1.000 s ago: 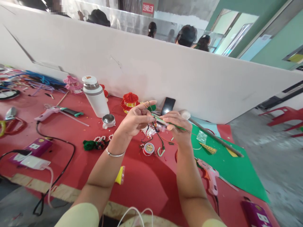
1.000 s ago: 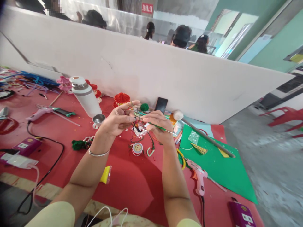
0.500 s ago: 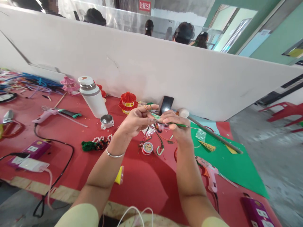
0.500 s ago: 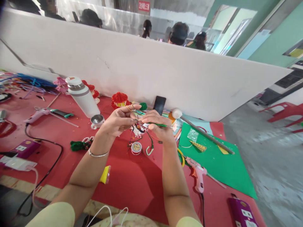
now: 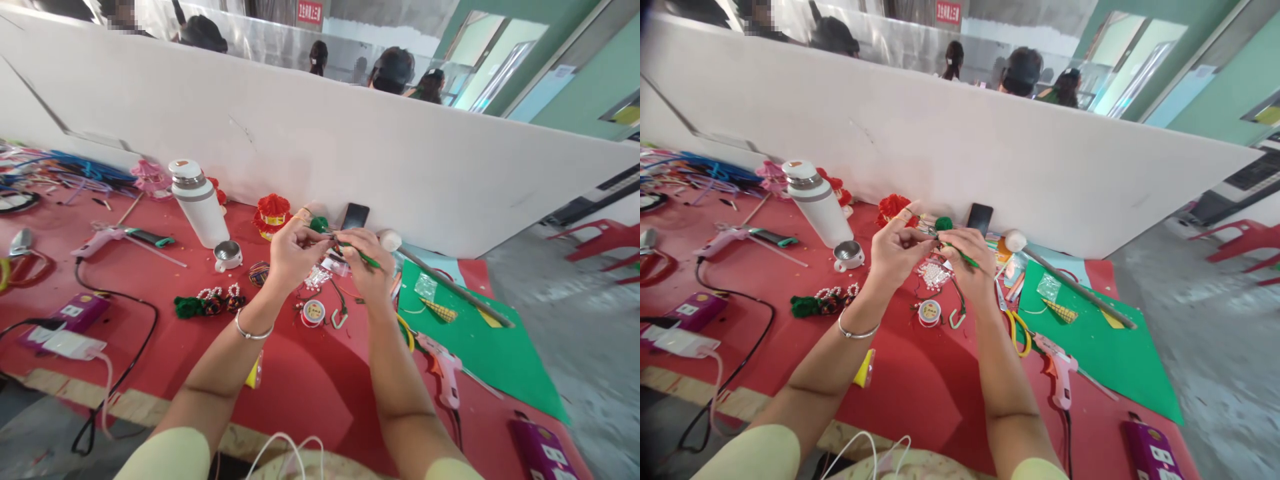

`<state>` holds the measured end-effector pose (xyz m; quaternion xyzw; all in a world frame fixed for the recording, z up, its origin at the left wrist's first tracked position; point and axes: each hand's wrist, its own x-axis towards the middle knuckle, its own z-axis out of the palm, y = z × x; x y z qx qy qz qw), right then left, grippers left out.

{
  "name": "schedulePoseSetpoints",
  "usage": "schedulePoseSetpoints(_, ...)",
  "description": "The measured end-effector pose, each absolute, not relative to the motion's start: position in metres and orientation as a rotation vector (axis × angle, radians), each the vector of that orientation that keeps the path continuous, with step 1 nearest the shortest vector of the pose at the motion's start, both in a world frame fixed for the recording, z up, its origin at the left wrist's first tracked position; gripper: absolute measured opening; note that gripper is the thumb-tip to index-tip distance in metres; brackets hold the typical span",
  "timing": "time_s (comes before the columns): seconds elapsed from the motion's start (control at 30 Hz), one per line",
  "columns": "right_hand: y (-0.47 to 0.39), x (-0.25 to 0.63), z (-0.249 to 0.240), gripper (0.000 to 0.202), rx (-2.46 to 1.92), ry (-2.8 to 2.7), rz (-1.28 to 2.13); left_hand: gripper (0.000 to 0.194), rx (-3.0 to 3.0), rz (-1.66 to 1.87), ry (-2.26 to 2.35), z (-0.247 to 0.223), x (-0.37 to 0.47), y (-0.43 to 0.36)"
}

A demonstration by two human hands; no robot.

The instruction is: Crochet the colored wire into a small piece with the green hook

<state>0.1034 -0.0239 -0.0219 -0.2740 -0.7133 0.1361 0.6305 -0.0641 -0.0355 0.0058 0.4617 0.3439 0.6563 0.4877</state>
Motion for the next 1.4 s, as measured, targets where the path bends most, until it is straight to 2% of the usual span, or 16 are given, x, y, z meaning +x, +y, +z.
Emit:
schedulePoseSetpoints(0.1,-0.027,0.091,-0.03,0.023,-0.678,-1.601,0.147,0.102,1.054,1.579,0.791,0.006,-0.06,-0.037)
schedulePoseSetpoints(0.2,-0.027,0.083,-0.039,0.025,-0.599,-1.528,0.215,0.107,0.938,1.38,0.651,0.006,-0.067,-0.034)
schedulePoseSetpoints(0.27,-0.023,0.083,-0.042,0.025,-0.544,-1.475,0.372,0.098,0.916,1.255,0.601,0.005,-0.076,-0.03)
schedulePoseSetpoints(0.33,-0.019,0.089,-0.043,0.031,-0.532,-1.439,0.578,0.078,0.958,1.17,0.58,0.005,-0.086,-0.026)
schedulePoseSetpoints(0.43,-0.013,0.1,-0.044,0.039,-0.568,-1.395,0.804,0.063,1.04,1.189,0.609,0.006,-0.095,-0.024)
schedulePoseSetpoints(0.6,-0.01,0.108,-0.044,0.028,-0.528,-1.35,0.88,0.061,1.137,1.193,0.667,0.01,-0.099,-0.027)
schedulePoseSetpoints(1.4,-0.016,0.123,-0.025,0.024,-0.499,-1.459,0.902,0.051,1.34,1.3,0.726,0.001,-0.096,-0.025)
